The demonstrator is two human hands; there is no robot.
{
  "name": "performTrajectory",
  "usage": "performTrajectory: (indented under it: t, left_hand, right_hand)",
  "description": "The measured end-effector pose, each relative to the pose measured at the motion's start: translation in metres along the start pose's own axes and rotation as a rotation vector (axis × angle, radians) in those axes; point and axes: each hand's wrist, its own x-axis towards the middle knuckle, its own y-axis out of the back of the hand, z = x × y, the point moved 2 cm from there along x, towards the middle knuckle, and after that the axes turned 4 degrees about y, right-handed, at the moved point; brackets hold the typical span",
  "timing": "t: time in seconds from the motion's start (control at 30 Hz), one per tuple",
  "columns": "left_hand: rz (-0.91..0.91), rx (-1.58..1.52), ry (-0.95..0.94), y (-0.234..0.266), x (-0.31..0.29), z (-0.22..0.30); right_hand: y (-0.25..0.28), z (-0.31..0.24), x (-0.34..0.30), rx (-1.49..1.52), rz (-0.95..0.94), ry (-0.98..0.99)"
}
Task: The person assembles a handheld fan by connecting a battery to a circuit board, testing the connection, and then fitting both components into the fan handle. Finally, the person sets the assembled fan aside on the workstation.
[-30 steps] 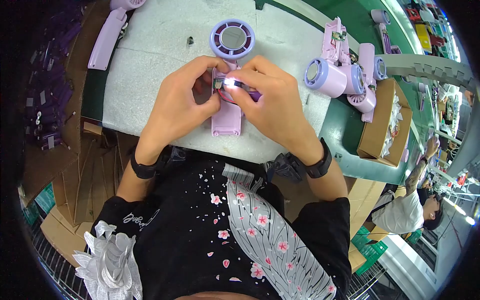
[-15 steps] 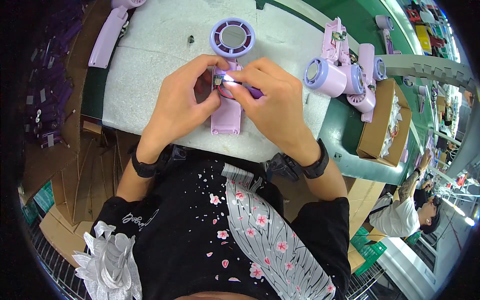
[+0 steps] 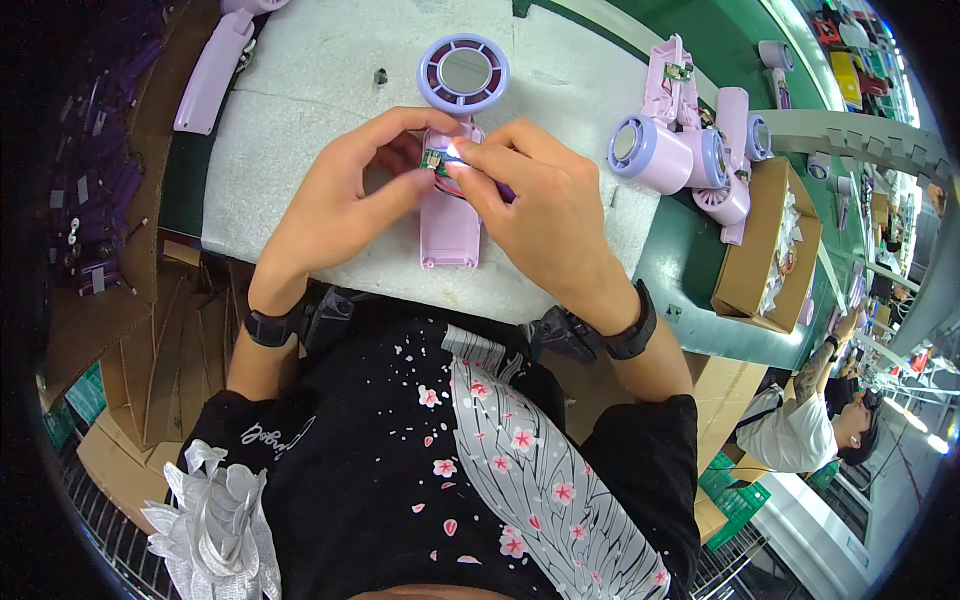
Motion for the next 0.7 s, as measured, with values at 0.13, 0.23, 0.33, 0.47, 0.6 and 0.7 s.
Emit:
performTrajectory:
  t: [0.13,0.23,0.33,0.47,0.6,0.7]
  left_hand:
    - [0.022,0.031,0.048,0.000,0.003,-0.001]
    - [0.026,0.068,0.098,0.000,0.004,0.006]
    - [0.040,0.134,0.049,-0.001,0.004,0.007]
    - [0.057,0.238,-0.098,0.000,0.006,0.009]
    - [0.034,0.269,-0.088,-0.001,0.007,0.013]
    - [0.031,0.283,-0.080,0.001,0.008,0.013]
  right_hand:
    - [-0.002,-0.003,-0.001,-0.013,0.028,0.032]
    - [-0.003,0.000,0.001,-0.018,0.067,0.032]
    - [-0.001,0.003,0.002,-0.012,0.108,0.006]
    - [-0.001,0.007,0.002,0.008,0.082,0.003]
    - [0.001,0.014,0.003,0.092,0.003,-0.064]
    - [0.006,0.013,0.006,0.317,-0.133,-0.205]
